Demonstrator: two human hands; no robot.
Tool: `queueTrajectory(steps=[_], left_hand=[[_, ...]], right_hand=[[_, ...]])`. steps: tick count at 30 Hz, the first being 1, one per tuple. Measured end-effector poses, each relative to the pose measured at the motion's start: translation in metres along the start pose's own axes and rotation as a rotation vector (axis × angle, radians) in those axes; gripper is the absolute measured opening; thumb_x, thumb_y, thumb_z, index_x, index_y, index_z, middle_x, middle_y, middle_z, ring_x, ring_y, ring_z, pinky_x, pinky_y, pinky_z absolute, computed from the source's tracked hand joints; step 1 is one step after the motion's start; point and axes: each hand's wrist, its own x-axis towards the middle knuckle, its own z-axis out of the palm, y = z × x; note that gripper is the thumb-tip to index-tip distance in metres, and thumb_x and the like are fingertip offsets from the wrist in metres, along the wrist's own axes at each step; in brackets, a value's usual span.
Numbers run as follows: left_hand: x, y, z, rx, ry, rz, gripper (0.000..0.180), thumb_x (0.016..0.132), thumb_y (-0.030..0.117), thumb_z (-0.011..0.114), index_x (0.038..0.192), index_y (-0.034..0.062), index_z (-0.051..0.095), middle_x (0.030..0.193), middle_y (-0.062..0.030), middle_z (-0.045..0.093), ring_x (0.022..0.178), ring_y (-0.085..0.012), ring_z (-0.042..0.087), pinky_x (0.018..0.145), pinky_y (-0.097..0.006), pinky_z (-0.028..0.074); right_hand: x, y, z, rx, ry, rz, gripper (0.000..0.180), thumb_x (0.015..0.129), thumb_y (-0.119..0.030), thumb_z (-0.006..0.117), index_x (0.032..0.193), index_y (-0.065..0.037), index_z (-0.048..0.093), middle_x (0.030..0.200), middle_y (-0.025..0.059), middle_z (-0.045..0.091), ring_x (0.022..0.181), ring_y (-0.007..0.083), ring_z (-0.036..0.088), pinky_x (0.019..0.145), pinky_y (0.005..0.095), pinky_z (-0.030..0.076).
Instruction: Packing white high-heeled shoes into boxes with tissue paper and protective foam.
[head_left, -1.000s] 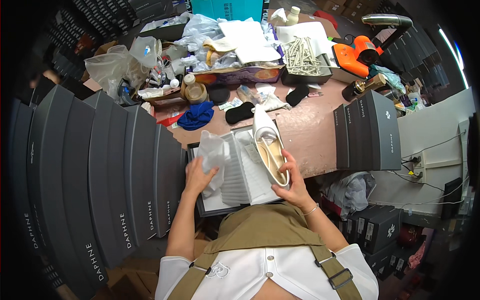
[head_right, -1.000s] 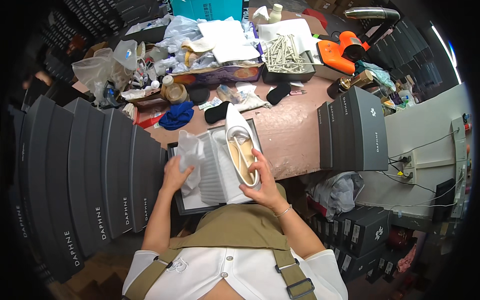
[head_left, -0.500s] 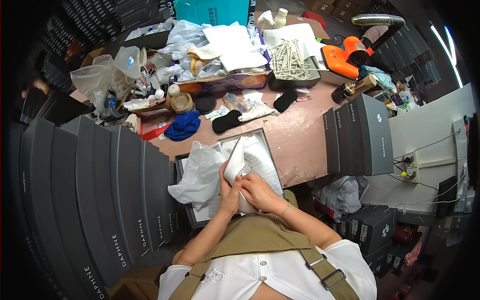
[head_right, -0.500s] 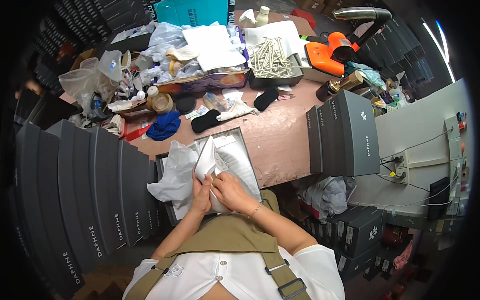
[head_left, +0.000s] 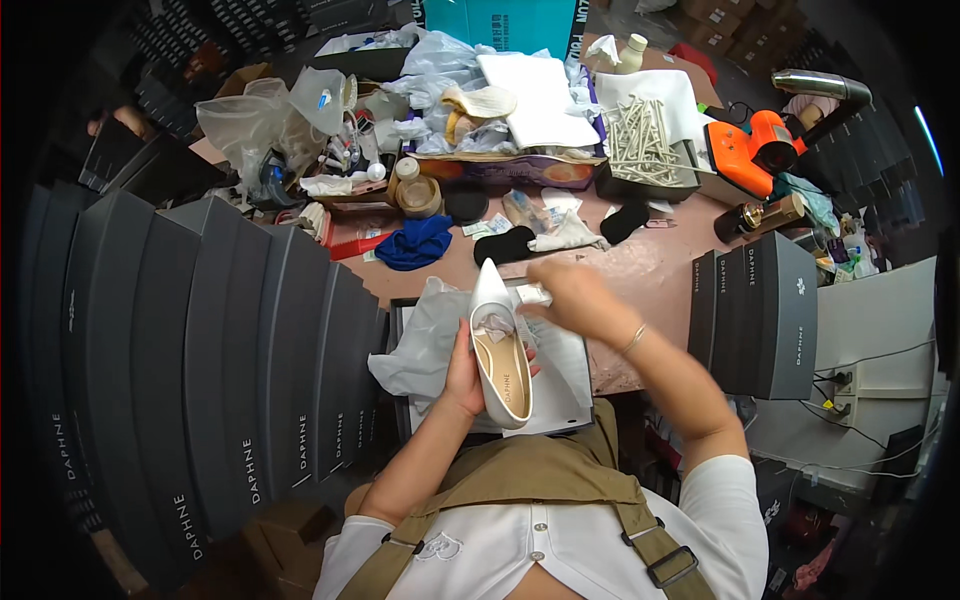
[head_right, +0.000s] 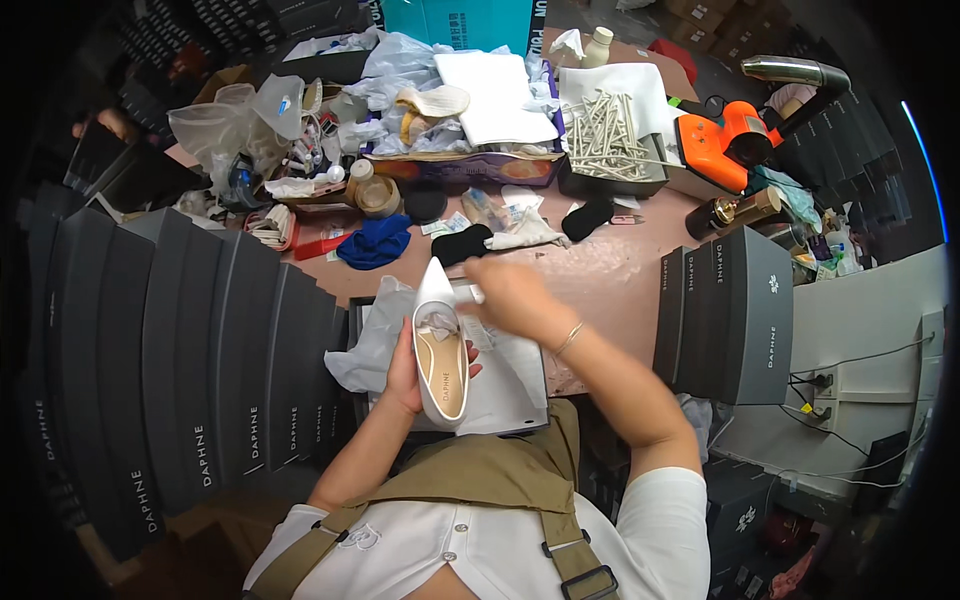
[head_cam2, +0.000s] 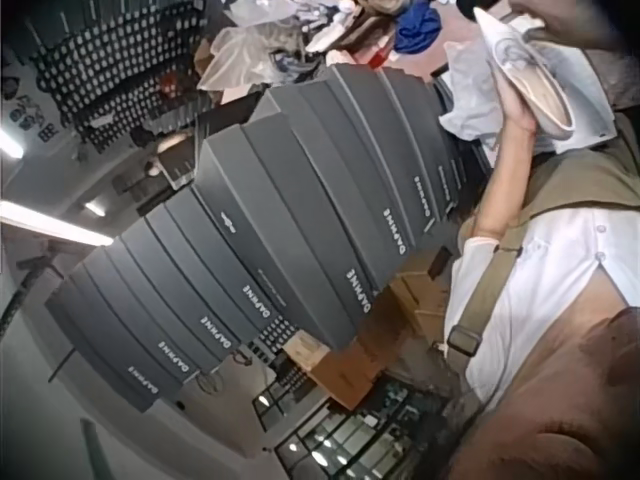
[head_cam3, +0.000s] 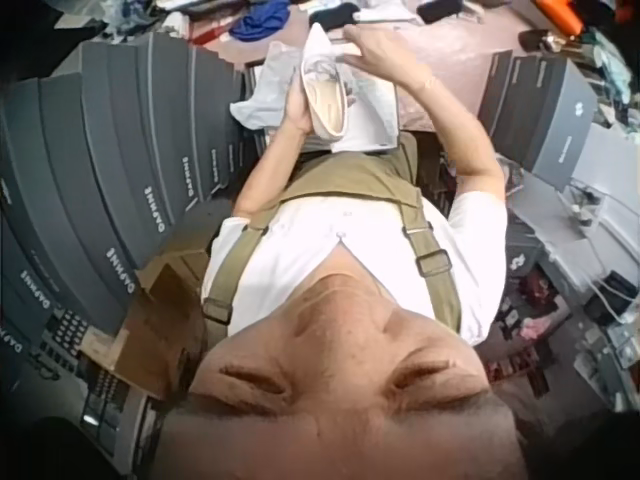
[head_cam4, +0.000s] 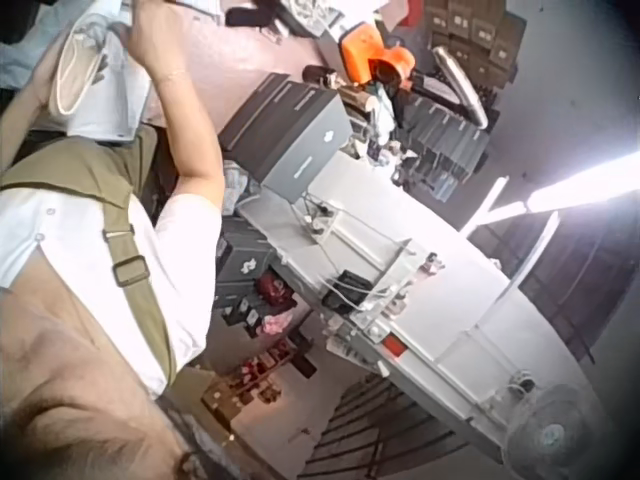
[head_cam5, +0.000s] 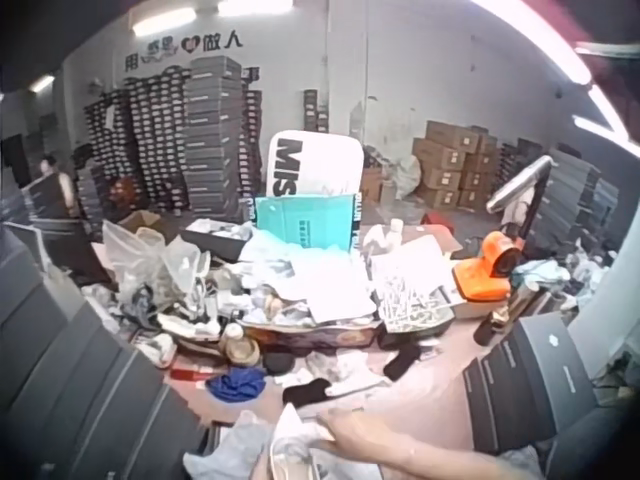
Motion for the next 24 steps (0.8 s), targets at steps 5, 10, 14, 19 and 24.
queueTrajectory(steps=[5,10,14,19,24], left_hand=[[-0.02,-0.023,0.02,0.087,0.179,0.172,0.074,0.093,0.066,0.029,0.137,0.0076,0.041,0.133,-0.013,0.05,0.12,-0.0287,0.051,0.101,-0.048,0.042],[-0.035,-0.044,0.002,0.14,0.289,0.23,0.071,0.094,0.066,0.029,0.133,0.0087,0.045,0.128,-0.0101,0.054,0.117,-0.0253,0.053,0.1,-0.041,0.043],[-0.048,-0.011,-0.05,0.007,0.222,0.167,0.077,0.089,0.07,0.033,0.123,0.0038,0.053,0.109,-0.0183,0.062,0.097,-0.032,0.062,0.089,-0.049,0.05],[-0.048,-0.01,-0.029,-0.004,0.24,0.044,0.082,0.087,0.073,0.036,0.128,0.0019,0.046,0.11,-0.0206,0.057,0.098,-0.0364,0.06,0.089,-0.054,0.05],[-0.063,-0.019,-0.026,0.078,0.194,0.051,0.08,0.089,0.072,0.033,0.132,0.0063,0.045,0.117,-0.0176,0.057,0.103,-0.0323,0.06,0.089,-0.051,0.05]], right_hand=[[-0.025,-0.039,0.086,-0.004,0.043,0.081,0.027,0.082,-0.029,0.064,0.083,-0.003,0.057,0.076,0.0144,0.064,0.064,0.0347,0.064,0.057,0.0426,0.051],[-0.059,-0.048,0.106,0.327,0.083,0.18,0.023,0.082,-0.022,0.061,0.074,-0.001,0.057,0.069,0.0178,0.062,0.062,0.0342,0.062,0.055,0.0426,0.048],[-0.101,-0.053,0.077,0.504,0.022,0.377,0.021,0.08,-0.019,0.061,0.07,0.0,0.059,0.067,0.0178,0.062,0.061,0.0345,0.062,0.056,0.043,0.047],[-0.113,0.004,0.167,-0.152,-0.111,0.358,0.017,0.079,-0.017,0.063,0.074,-0.002,0.058,0.071,0.015,0.064,0.067,0.0328,0.064,0.058,0.0429,0.05],[-0.074,-0.058,0.089,0.112,0.075,-0.028,0.015,0.081,-0.02,0.062,0.08,-0.006,0.057,0.074,0.0079,0.061,0.068,0.0271,0.064,0.056,0.0398,0.05]])
